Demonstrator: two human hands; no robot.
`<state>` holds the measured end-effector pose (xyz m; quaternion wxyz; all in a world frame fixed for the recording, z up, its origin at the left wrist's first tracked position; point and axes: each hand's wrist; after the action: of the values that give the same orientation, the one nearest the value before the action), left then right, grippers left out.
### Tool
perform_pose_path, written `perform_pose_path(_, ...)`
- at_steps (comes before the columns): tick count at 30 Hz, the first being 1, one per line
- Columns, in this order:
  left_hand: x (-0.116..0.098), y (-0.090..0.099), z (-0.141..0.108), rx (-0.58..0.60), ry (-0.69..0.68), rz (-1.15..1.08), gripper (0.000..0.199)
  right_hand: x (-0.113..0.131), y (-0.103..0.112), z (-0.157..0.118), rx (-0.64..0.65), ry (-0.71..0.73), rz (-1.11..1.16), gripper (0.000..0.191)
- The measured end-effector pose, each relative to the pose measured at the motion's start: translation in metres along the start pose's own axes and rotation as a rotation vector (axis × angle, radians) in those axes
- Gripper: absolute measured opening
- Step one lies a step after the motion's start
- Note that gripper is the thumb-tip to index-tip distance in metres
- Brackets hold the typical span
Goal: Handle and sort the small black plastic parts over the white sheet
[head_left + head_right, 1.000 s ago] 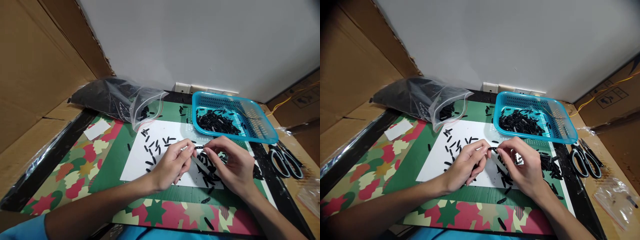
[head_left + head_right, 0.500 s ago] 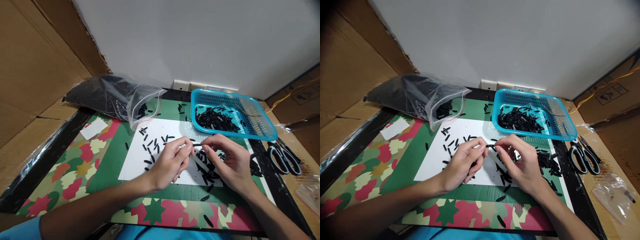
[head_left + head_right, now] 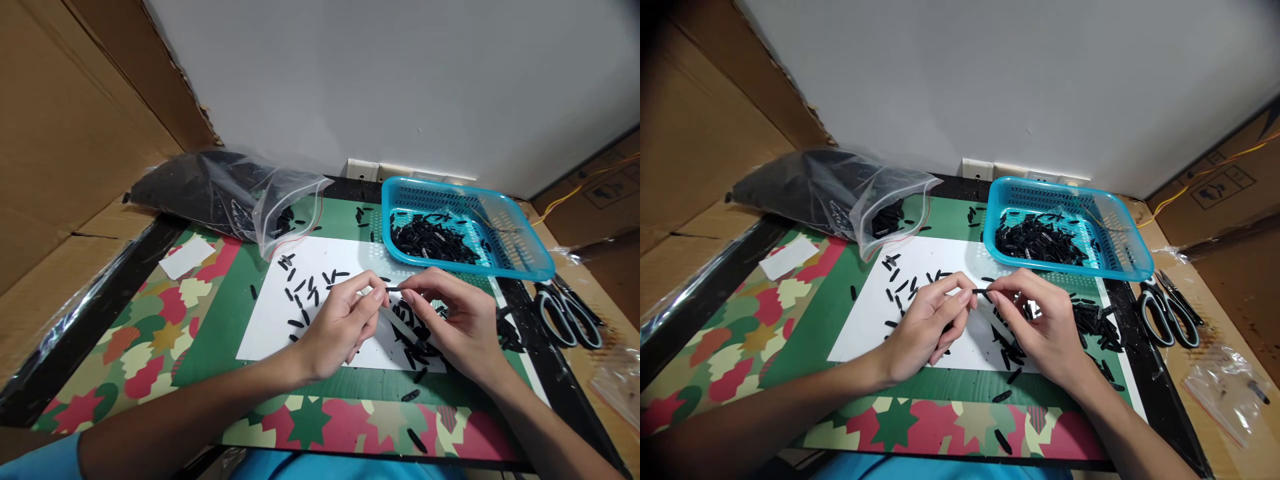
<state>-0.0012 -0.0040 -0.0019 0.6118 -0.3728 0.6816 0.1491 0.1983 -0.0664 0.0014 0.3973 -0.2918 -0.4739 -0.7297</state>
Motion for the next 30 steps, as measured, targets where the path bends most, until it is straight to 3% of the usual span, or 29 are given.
perform_pose_path(30, 0.0031, 0.001, 0.0004, 0.015, -0.015, 0.011, 0.033, -0.0005, 0.0023, -0.0009, -0.012, 0.059, -0.032, 0.009)
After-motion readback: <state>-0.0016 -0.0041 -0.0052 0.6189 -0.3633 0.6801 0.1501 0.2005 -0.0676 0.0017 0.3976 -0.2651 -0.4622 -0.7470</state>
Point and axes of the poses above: each hand's wrist, its own z-axis towards the middle knuckle, its own y-axis out of the back of the hand, x = y × z, and after that the axes turned 1 degree about -z, right-handed
